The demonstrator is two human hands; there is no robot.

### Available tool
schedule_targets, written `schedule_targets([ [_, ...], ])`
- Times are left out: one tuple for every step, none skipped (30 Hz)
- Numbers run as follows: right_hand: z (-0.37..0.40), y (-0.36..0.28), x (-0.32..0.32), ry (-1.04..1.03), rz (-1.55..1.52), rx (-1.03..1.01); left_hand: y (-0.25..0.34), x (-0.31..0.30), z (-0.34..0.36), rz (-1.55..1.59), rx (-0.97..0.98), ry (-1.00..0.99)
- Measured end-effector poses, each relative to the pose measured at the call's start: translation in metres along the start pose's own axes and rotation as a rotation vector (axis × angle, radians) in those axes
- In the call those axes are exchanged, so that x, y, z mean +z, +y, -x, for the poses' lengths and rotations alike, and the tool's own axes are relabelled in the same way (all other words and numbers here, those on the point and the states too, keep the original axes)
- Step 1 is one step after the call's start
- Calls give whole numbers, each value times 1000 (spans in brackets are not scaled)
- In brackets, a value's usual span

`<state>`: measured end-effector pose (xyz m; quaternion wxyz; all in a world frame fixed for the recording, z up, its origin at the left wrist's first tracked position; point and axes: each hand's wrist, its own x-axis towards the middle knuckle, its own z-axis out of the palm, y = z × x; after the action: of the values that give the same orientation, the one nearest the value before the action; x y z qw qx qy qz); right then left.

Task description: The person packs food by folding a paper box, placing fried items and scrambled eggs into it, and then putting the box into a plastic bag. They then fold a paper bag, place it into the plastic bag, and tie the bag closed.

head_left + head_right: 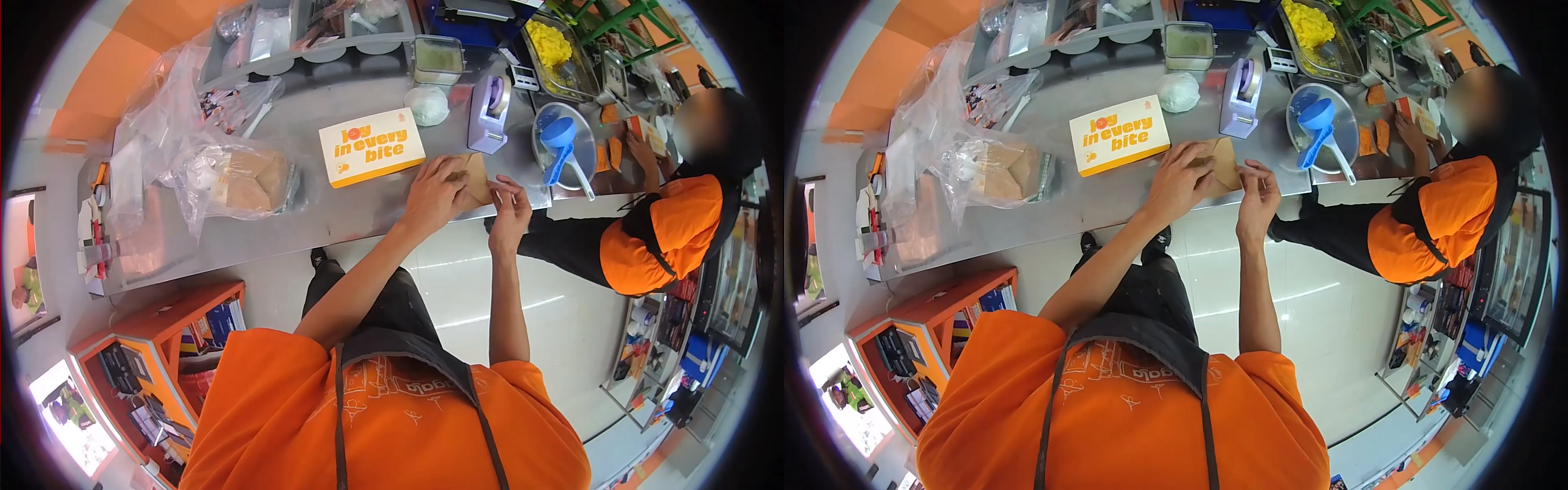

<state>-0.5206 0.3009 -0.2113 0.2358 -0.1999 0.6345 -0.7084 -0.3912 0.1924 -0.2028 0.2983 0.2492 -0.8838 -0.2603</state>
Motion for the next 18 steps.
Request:
schedule_targets([
  [0,-3,-4,26,-61,34,1,2,0,-29,15,17],
  [1,-7,-8,54,-123,68,1,3,0,-20,12,11],
  [3,-11,-13,75,-108,21,2,2,0,-14,10,4],
  [5,-16,-19,93,-93,-25,3,-1,-1,-10,5,1],
  [9,-21,-23,101,-83,-67,6,-5,0,46,26,26],
  [15,-34,-25,115,4,-87,13,-17,2,92,38,56],
  [24,-44,-29,113,148,-115,17,-35,9,122,35,91],
  [37,-58,-20,122,90,-84,18,-58,20,130,3,84],
  [48,-66,-17,61,105,-76,20,-83,34,135,-31,78],
  [56,-71,-11,-27,113,-108,19,-104,48,144,-62,70],
  [64,-79,7,-155,80,-76,10,-121,63,131,-110,106],
  [74,-85,27,-275,54,-47,4,-141,75,103,-181,174],
  [83,-82,54,-385,116,-43,1,-165,84,81,-245,244],
  [90,-79,81,-488,182,-42,-2,-188,91,66,-305,310],
  [94,-66,104,-568,367,-226,-11,-211,96,-26,-308,418],
  [99,-44,126,-636,553,-416,-21,-236,99,-115,-306,524],
  [105,-21,147,-640,540,-382,-26,-262,97,-174,-281,588],
  [110,2,162,-647,532,-349,-32,-284,94,-231,-258,655],
])
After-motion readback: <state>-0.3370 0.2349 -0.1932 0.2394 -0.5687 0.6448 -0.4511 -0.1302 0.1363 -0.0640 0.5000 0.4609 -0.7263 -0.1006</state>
